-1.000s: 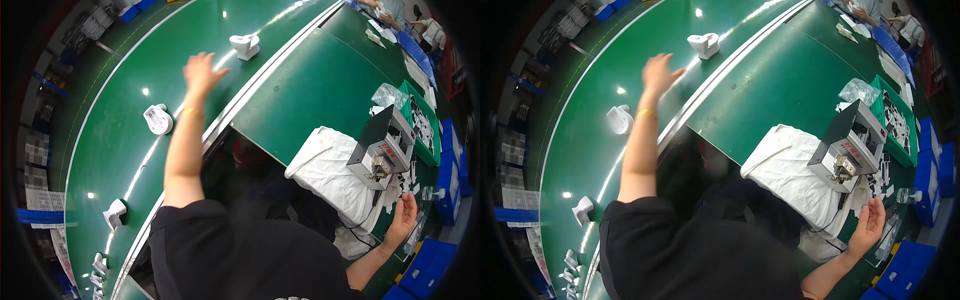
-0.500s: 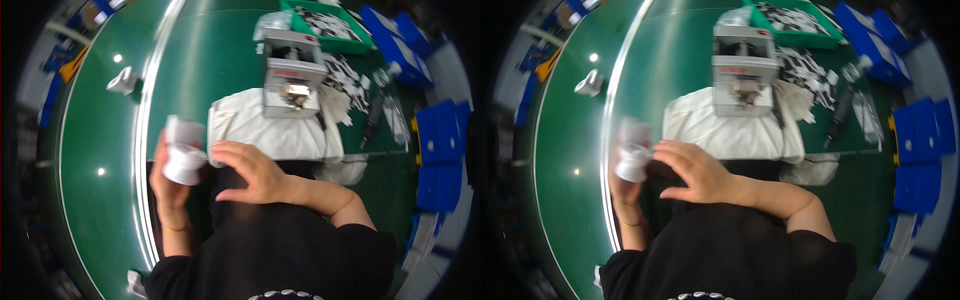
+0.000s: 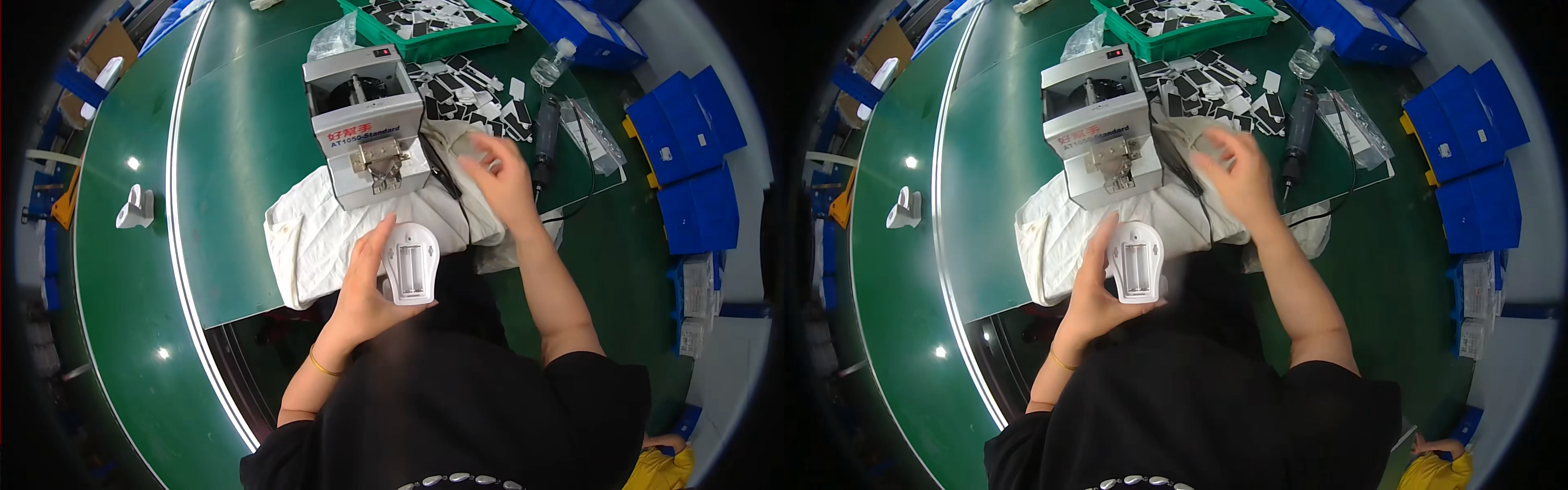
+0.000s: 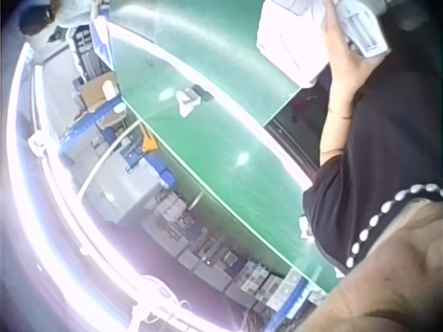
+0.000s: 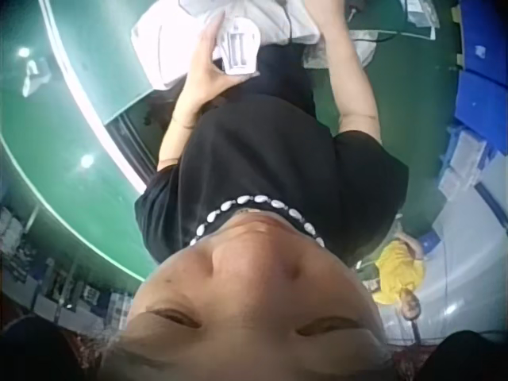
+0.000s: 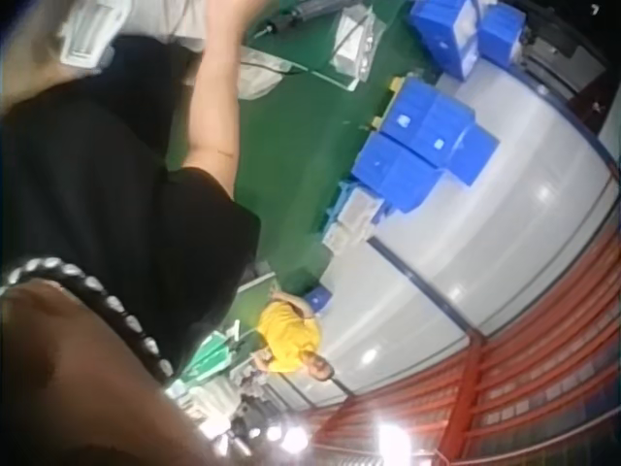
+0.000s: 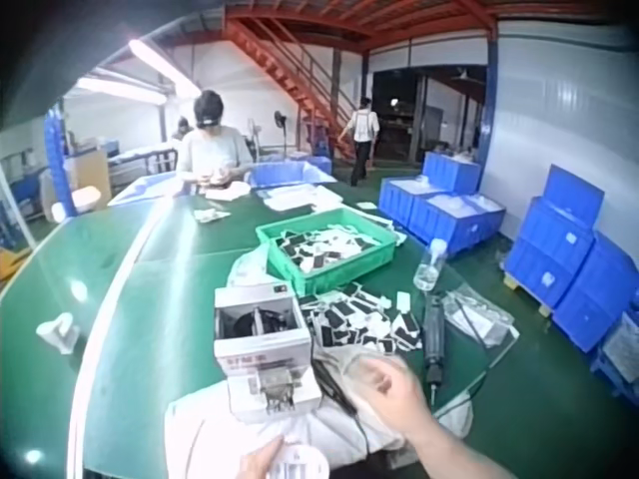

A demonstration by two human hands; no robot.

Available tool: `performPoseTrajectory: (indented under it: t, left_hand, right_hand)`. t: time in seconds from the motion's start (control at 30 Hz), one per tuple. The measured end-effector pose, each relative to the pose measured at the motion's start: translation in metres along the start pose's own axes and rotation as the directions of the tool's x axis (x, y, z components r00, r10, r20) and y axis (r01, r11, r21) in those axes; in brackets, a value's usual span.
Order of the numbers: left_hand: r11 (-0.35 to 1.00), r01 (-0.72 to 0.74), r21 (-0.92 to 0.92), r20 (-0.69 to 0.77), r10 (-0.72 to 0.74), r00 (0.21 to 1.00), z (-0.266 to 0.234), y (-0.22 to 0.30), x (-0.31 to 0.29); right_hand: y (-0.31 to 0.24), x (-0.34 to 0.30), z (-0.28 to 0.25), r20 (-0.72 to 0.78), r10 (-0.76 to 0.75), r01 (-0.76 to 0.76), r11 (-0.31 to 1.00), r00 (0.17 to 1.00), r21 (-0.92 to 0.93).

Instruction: Assembling plastic device components by placing panels and securing them with an electric screwdriver.

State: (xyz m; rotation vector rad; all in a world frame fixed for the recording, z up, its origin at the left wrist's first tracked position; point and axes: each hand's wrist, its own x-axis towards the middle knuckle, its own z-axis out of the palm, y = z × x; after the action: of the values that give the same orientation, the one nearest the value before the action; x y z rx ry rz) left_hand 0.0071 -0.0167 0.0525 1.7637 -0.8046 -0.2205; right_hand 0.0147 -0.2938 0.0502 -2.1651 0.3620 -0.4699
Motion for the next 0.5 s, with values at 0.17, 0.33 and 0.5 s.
performPoseTrajectory:
  t: [0.17, 0.33, 0.5]
  left_hand:
    - [0.988, 0.087, -0.13, 0.084, -0.076, 0.994, 0.01, -0.01, -0.003]
    - [0.957, 0.203, -0.208, 0.043, -0.198, 0.979, -0.003, -0.013, -0.011]
    - [0.952, 0.227, -0.204, 0.034, -0.224, 0.974, -0.001, -0.018, -0.009]
  right_hand:
    - [0.048, 0.038, 0.018, -0.135, -0.248, 0.169, 0.887, 0.959, -0.429]
    - [0.035, 0.05, 0.006, -0.149, 0.025, -0.043, 0.991, 0.989, -0.126]
    - [0.009, 0.044, 0.007, 0.001, 0.1, -0.098, 0.973, 0.995, 0.209]
